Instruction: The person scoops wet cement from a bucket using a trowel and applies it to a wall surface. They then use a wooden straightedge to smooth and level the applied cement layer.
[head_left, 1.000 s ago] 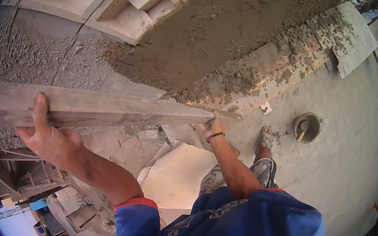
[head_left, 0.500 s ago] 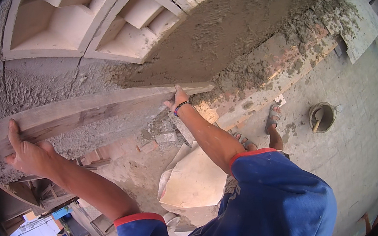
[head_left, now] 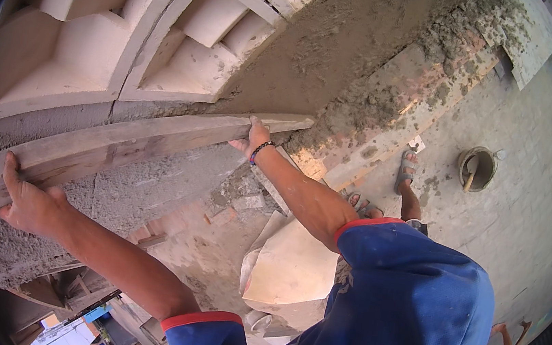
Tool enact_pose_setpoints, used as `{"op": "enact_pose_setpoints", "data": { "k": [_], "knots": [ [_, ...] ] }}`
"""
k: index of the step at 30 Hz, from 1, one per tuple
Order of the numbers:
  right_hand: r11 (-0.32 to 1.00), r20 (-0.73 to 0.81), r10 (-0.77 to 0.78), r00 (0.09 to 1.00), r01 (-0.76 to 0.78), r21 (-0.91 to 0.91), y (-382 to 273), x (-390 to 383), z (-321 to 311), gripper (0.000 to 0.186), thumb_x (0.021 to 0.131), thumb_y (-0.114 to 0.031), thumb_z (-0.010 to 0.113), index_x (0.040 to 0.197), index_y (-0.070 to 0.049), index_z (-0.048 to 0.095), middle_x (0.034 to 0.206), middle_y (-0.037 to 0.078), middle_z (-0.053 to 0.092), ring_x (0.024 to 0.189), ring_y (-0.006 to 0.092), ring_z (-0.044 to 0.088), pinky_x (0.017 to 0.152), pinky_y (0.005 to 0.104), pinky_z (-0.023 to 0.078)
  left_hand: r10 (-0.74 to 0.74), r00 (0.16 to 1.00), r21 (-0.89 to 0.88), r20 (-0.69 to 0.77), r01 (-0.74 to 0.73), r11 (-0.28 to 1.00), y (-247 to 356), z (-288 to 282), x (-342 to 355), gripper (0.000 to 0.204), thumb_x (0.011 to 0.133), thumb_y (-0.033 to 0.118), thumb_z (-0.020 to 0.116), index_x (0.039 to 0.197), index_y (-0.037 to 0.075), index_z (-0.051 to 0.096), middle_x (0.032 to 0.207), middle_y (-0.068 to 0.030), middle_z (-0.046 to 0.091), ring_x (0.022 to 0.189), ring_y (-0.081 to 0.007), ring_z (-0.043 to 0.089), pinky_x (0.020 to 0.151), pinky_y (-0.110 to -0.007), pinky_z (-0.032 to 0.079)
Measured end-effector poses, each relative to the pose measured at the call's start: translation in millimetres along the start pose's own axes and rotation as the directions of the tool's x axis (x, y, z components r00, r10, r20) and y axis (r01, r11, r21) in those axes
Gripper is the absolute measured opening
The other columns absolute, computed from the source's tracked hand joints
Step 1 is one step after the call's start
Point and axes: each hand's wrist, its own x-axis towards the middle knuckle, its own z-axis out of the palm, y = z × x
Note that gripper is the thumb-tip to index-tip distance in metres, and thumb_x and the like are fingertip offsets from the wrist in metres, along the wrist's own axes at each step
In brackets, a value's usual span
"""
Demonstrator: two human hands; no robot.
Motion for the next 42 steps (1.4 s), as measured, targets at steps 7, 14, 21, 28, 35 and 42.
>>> {"op": "enact_pose_setpoints", "data": {
  "k": [7,14,21,28,35,42],
  "knots": [
    [0.993,0.024,0.020,1.000,-0.022,0.116,5.2,3.0,-3.0,0.054,0.101,-0.038,0.039,0.140,-0.001,0.031,0.144,0.021,0.040,0.129,0.0391,0.046,0.104,0.0568,0.039,0.060,0.996,-0.059,0.069,-0.056,0.997,-7.8,-1.3,-5.7,0.050,0.069,0.002,0.082,0.103,-0.011,0.048,0.108,-0.0256,0.060,0.092,-0.0321,0.065,0.082,-0.042,0.062],
    [0.992,0.054,-0.067,0.996,0.060,0.112,-8.3,-3.2,0.3,0.053,0.102,-0.037,0.037,0.140,0.000,0.030,0.145,0.021,0.038,0.129,0.0394,0.045,0.105,0.0572,0.038,0.000,0.999,-0.056,0.034,0.002,0.998,9.4,6.9,-7.9,0.049,0.070,0.004,0.082,0.103,-0.010,0.048,0.108,-0.0256,0.060,0.093,-0.0315,0.065,0.083,-0.041,0.061],
    [0.992,0.106,-0.049,0.993,0.036,0.121,-34.9,-7.8,-1.0,0.057,0.102,-0.035,0.039,0.144,0.000,0.022,0.148,0.023,0.031,0.135,0.0390,0.037,0.109,0.0581,0.034,0.144,0.976,-0.062,0.166,-0.136,0.989,14.4,24.4,-9.7,0.057,0.073,0.010,0.080,0.110,-0.011,0.042,0.112,-0.0289,0.057,0.094,-0.0322,0.064,0.086,-0.044,0.059],
    [0.985,0.220,-0.142,0.965,0.115,0.129,-63.3,-14.6,-3.3,0.061,0.100,-0.036,0.042,0.144,0.000,0.020,0.149,0.024,0.028,0.135,0.0432,0.036,0.109,0.0571,0.034,0.045,0.999,-0.029,0.028,-0.045,0.999,47.4,53.3,-37.7,0.049,0.075,0.001,0.077,0.113,-0.012,0.047,0.119,-0.0242,0.057,0.099,-0.0297,0.064,0.086,-0.039,0.060],
    [0.991,0.130,-0.083,0.988,0.068,0.119,-79.1,5.2,-23.0,0.063,0.098,-0.033,0.045,0.145,0.000,0.019,0.149,0.025,0.027,0.135,0.0449,0.035,0.108,0.0573,0.034,0.019,0.997,-0.052,0.081,-0.015,0.999,26.4,57.2,-59.0,0.053,0.077,0.005,0.075,0.113,-0.011,0.040,0.113,-0.0273,0.055,0.096,-0.0313,0.064,0.085,-0.040,0.060],
    [0.978,0.172,-0.138,0.975,0.106,0.180,-85.0,7.3,-17.5,0.064,0.097,-0.031,0.047,0.145,0.001,0.019,0.147,0.024,0.029,0.130,0.0435,0.041,0.105,0.0588,0.037,0.071,0.992,-0.059,0.108,-0.065,0.996,31.5,59.0,-40.7,0.055,0.075,0.005,0.077,0.114,-0.012,0.041,0.112,-0.0259,0.056,0.096,-0.0309,0.064,0.084,-0.040,0.061]
  ]
}}
